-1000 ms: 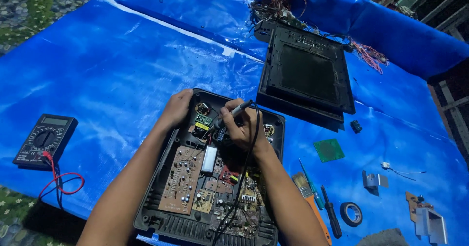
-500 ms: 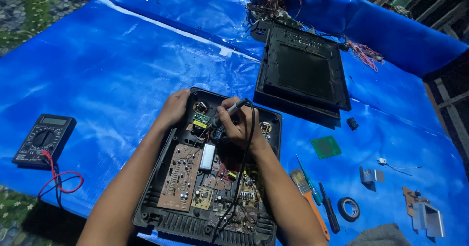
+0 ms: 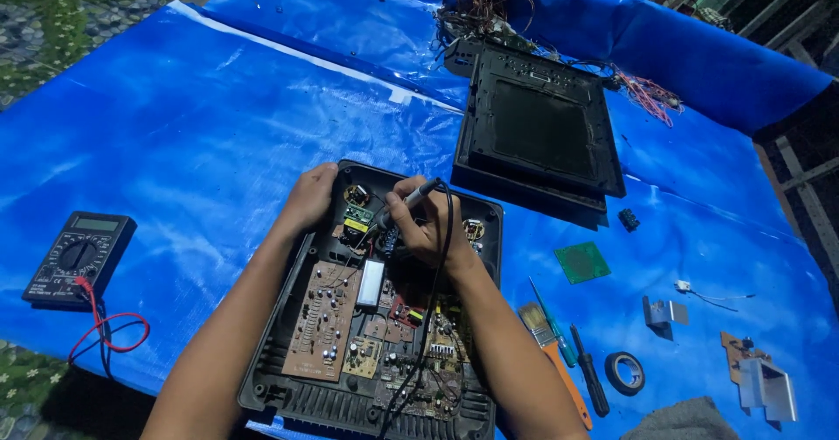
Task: The person uses a soldering iron to work on the circuit board of a disassembled electronic device. They apply the soldering iron to various components on the board while holding the device steady with their other hand.
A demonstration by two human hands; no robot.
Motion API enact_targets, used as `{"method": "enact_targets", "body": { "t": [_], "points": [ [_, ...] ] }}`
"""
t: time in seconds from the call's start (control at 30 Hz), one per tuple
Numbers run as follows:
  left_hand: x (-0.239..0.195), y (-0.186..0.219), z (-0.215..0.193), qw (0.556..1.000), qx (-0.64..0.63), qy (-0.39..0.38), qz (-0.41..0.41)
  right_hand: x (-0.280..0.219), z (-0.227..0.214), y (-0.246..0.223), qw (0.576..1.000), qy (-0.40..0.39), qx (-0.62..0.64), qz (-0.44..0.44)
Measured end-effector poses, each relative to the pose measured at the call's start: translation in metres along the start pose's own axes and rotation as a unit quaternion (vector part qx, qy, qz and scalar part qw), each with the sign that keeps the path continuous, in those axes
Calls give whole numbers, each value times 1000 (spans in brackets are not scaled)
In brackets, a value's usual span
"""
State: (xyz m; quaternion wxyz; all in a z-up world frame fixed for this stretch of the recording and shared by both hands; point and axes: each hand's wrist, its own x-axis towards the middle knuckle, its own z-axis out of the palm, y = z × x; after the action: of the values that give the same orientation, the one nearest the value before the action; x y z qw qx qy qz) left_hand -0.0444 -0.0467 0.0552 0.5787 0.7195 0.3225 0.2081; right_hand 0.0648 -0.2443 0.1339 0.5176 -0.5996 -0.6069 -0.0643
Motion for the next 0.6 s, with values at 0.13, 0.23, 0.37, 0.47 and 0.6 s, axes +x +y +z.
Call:
{"method": "enact_targets", "body": {
  "t": [0.13,0.23,0.37,0.47,0.6],
  "points": [
    [11,-16,2,1000,0,3,-3,-1,0,-2,1000,2,-3,3],
    [16,-23,3,1000,-4,6,13,-2,0,-1,1000,2,-10,15],
    [3,-7,3,1000,2,9,12,-3,1,2,1000,6,-13,18],
    [-1,-1,2,1000,13,10,13,-4,2,3,1000,7,-11,22],
    [6,-12,3,1000,10,12,12,-2,1,0,1000,3,-4,22]
  ]
}}
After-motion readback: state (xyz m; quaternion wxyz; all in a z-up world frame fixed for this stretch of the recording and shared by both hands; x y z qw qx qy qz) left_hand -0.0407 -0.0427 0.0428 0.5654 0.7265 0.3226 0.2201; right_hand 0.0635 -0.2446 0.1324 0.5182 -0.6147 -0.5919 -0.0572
